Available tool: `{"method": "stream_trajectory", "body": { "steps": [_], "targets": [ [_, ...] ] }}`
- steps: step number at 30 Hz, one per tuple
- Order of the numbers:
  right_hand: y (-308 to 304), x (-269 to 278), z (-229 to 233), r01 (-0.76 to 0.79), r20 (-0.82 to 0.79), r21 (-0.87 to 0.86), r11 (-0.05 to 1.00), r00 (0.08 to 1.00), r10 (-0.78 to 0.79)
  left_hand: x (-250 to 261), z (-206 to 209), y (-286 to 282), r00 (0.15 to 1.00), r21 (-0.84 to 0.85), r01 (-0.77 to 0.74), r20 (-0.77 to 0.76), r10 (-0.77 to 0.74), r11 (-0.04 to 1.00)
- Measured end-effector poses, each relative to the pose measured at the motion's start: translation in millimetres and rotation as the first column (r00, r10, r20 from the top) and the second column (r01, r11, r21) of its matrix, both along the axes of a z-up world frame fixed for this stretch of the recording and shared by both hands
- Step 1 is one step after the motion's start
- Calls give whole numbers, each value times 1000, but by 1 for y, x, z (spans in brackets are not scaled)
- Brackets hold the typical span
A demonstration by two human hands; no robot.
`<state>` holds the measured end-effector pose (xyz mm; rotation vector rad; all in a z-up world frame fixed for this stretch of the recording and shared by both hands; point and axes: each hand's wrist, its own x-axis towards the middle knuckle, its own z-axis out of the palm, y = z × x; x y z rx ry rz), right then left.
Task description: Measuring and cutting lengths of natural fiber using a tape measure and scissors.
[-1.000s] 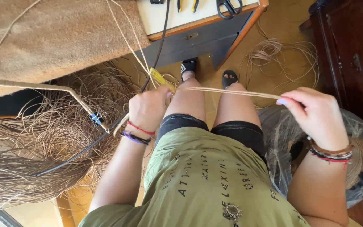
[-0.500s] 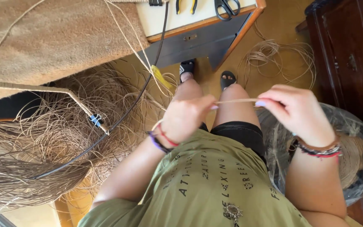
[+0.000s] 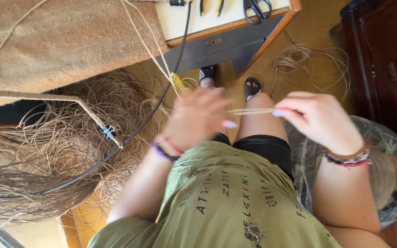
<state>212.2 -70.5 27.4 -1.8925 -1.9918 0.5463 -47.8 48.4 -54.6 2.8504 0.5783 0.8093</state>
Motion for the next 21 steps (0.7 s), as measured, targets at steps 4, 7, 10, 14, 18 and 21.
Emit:
{"method": "stream_trajectory", "body": {
  "steps": [4,7,10,14,18,21],
  "targets": [
    [18,-10,-4,-77,34,-17,997,996,78,46,27,-28,995,-600,97,85,-57,794],
    [32,-4,-11,-76,-26,-13,997,997,75,56,18,-26,995,-629,17,84,46,777],
    [54,6,-29,-57,-92,68,996,994,63,52,6,-13,993,-661,-79,16,119,746],
    [108,19,-55,150,-57,363,920,989,-139,41,8,9,977,-746,-128,19,212,654],
    [169,36,-97,88,230,438,894,951,-206,39,9,29,968,-850,-135,-2,253,509],
    [193,43,-116,66,305,417,906,929,-208,40,13,44,962,-866,-95,46,268,491]
  ]
}}
